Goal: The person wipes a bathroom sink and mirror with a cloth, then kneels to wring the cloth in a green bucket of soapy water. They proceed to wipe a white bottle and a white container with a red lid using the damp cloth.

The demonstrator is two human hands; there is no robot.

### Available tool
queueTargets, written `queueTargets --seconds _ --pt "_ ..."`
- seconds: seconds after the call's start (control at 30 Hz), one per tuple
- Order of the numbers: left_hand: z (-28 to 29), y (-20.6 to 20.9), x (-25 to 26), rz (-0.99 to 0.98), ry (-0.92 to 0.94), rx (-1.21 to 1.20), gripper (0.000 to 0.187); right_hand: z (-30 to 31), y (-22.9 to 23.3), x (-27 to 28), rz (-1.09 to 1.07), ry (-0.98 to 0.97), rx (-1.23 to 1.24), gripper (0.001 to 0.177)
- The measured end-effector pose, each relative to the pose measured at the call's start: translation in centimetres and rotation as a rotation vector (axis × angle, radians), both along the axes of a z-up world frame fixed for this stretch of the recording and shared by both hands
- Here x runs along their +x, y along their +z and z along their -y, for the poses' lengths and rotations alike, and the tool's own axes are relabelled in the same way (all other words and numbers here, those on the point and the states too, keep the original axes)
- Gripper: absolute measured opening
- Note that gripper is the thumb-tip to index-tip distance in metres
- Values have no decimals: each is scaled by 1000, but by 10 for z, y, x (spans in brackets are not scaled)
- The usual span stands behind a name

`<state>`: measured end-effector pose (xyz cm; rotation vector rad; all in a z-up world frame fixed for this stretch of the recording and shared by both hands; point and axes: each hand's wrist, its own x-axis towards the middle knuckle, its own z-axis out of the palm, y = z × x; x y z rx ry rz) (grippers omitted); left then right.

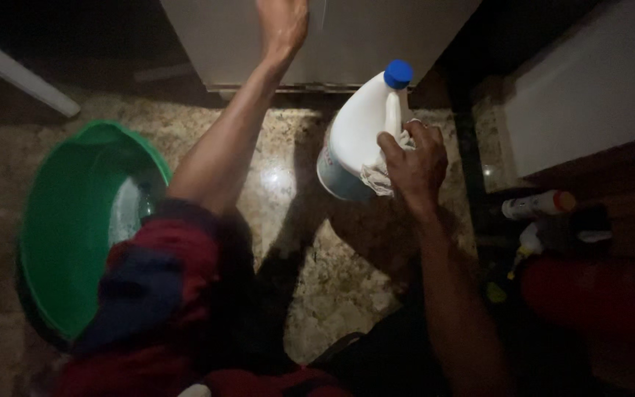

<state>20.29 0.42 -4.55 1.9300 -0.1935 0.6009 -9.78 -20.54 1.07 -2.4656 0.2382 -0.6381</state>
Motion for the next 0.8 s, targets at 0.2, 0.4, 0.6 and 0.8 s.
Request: queueTargets --seconds 0.2,0.4,0.6,0.8 --pt "-10 9 -19 41 -61 -85 35 1 6 2 -103 -20 63 47" --pt "-86 32 -141 -12 103 -151 37 -2 -11 10 -71 5 10 48" --pt "-144 67 -191 -81 142 -597 30 -21 -25 24 -135 19 -11 51" --pt "-130 86 -222 -28 198 239 51 -61 -53 50 -43 103 5 43"
